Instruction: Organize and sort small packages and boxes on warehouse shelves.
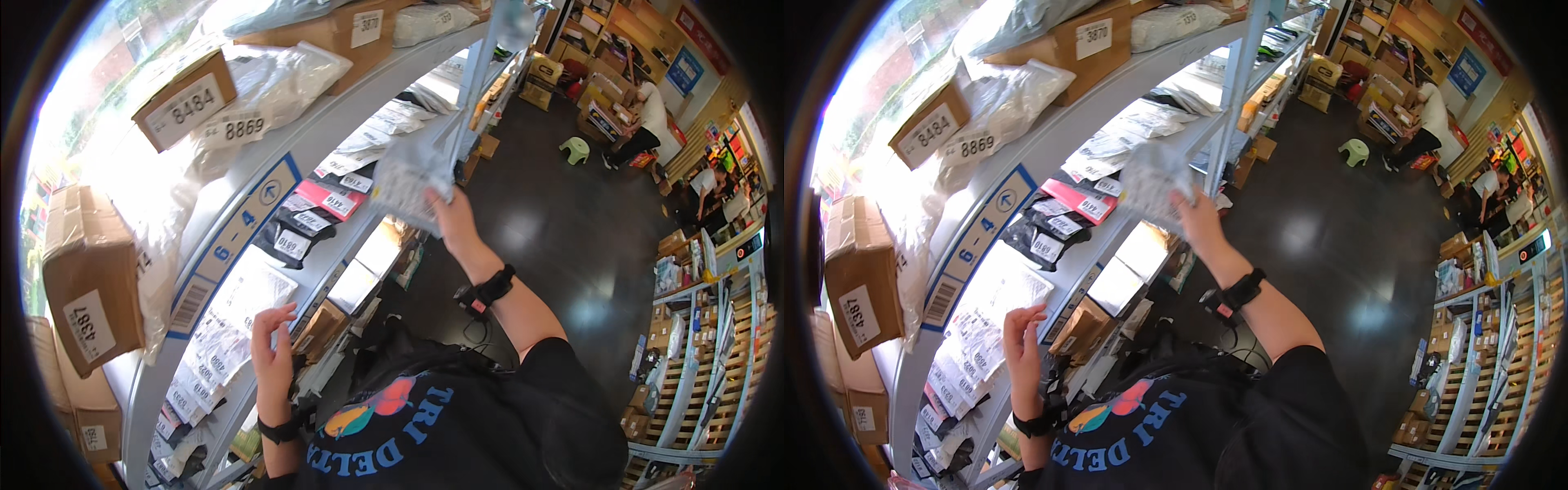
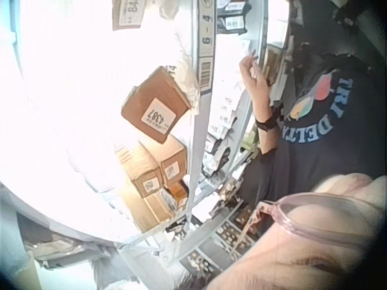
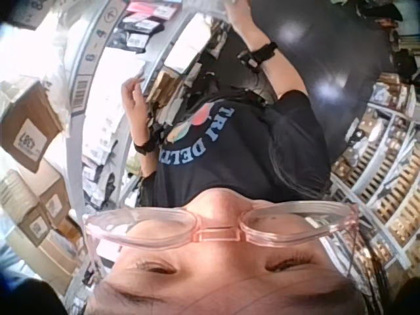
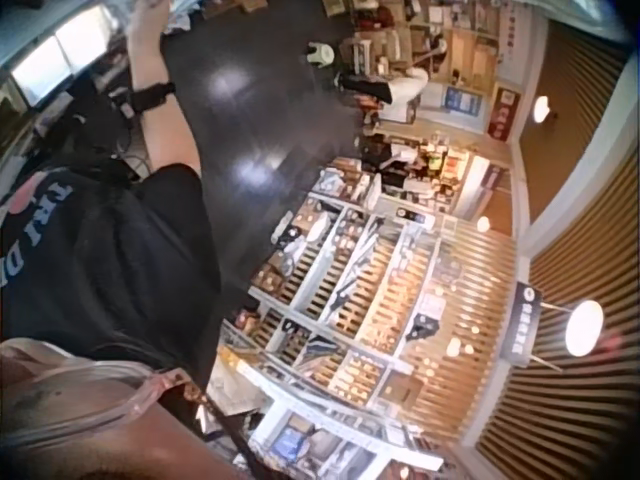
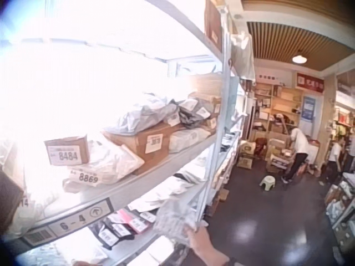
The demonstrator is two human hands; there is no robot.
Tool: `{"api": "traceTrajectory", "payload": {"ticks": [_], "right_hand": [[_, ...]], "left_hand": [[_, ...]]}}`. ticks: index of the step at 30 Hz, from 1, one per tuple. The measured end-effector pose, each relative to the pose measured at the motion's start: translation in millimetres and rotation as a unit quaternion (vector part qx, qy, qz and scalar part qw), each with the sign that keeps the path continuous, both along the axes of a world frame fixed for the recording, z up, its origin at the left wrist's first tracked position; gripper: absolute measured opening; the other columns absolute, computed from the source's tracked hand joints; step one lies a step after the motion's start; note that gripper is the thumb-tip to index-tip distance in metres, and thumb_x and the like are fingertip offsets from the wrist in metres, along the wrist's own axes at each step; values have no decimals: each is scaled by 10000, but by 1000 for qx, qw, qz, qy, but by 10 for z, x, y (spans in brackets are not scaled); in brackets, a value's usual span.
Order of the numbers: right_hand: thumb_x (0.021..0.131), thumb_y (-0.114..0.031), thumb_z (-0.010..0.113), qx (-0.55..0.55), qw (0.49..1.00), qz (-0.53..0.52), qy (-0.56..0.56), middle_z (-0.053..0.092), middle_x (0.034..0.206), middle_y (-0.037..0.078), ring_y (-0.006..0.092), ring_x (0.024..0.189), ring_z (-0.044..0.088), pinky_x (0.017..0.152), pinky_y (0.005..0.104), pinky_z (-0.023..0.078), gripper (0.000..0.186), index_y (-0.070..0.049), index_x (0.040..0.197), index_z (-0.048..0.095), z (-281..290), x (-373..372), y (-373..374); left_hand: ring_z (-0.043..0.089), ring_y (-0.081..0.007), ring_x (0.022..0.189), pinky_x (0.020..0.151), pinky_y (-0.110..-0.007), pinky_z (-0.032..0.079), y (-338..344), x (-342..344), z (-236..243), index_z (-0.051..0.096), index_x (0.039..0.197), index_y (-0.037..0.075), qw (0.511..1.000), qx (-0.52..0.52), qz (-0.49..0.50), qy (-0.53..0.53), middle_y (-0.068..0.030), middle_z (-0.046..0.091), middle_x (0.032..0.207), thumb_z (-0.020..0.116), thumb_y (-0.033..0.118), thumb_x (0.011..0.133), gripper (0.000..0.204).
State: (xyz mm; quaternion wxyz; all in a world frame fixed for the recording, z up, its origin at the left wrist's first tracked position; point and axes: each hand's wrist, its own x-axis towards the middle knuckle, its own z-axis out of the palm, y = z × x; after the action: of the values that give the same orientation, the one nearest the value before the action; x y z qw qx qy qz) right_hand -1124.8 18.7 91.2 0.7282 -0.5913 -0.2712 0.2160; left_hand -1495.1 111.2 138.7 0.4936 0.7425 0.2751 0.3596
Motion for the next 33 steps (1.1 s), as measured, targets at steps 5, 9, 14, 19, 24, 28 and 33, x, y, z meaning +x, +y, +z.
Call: {"api": "traceTrajectory", "payload": {"ticks": [5, 9, 14, 19, 24, 28, 33], "right_hand": [[959, -199, 612, 86, 987, -128, -36, 665, 961, 48, 102, 833, 587, 758, 269, 485, 271, 37, 1089, 631, 286, 1066, -85], [958, -184, 602, 76, 975, -184, -101, 671, 946, 56, 107, 828, 584, 765, 270, 479, 260, 49, 1070, 634, 197, 1967, 178], [949, -170, 592, 78, 972, -191, -109, 665, 1021, 101, 155, 889, 600, 798, 291, 480, 302, 63, 1142, 598, 213, 2820, 700], [854, -10, 661, 162, 968, 89, 167, 640, 1149, 123, 234, 1025, 626, 890, 341, 506, 371, 18, 1211, 564, 126, 3366, 1019], [825, 56, 654, 123, 955, 179, 205, 625, 1199, 119, 246, 1094, 604, 950, 373, 491, 433, 9, 1241, 547, 447, 2766, 1019], [832, 65, 639, 103, 944, 270, 160, 606, 1233, 112, 225, 1115, 599, 968, 343, 483, 493, 19, 1301, 495, 653, 1895, 806], [891, 10, 632, 55, 939, 311, 135, 625, 1184, 91, 155, 1046, 608, 891, 291, 498, 388, 25, 1266, 534, 658, 1311, 458]], "left_hand": [[593, -156, 880, 834, -281, 467, 46, -175, -209, 554, 1041, -16, 999, -34, 38, 8, -117, 639, 1044, 442, -34, 937, 154], [585, -163, 865, 817, -287, 471, 64, -156, -320, 486, 1130, -1, 993, -92, 72, -10, -130, 638, 1015, 430, -15, 963, 177], [573, -142, 858, 804, -270, 442, -1, 115, -349, 474, 1189, 18, 983, -47, 174, 18, -100, 631, 997, 417, 15, 974, 223], [562, -124, 864, 805, -253, 416, -127, 564, -424, 461, 1231, 23, 972, -51, 229, 21, -75, 626, 1002, 423, 52, 985, 251], [573, -132, 878, 810, -269, 447, -272, 1181, -301, 499, 1151, 0, 973, -87, 214, 6, -87, 608, 969, 458, 53, 977, 186], [576, -139, 883, 840, -270, 455, -18, 2192, 99, 539, 1142, 0, 992, -3, 69, 108, -69, 601, 995, 559, 16, 910, 233], [613, -134, 1011, 907, -294, 484, 218, 3257, 279, 546, 1215, -39, 962, -252, -50, -90, -88, 622, 1170, 653, 118, 913, 357]]}}
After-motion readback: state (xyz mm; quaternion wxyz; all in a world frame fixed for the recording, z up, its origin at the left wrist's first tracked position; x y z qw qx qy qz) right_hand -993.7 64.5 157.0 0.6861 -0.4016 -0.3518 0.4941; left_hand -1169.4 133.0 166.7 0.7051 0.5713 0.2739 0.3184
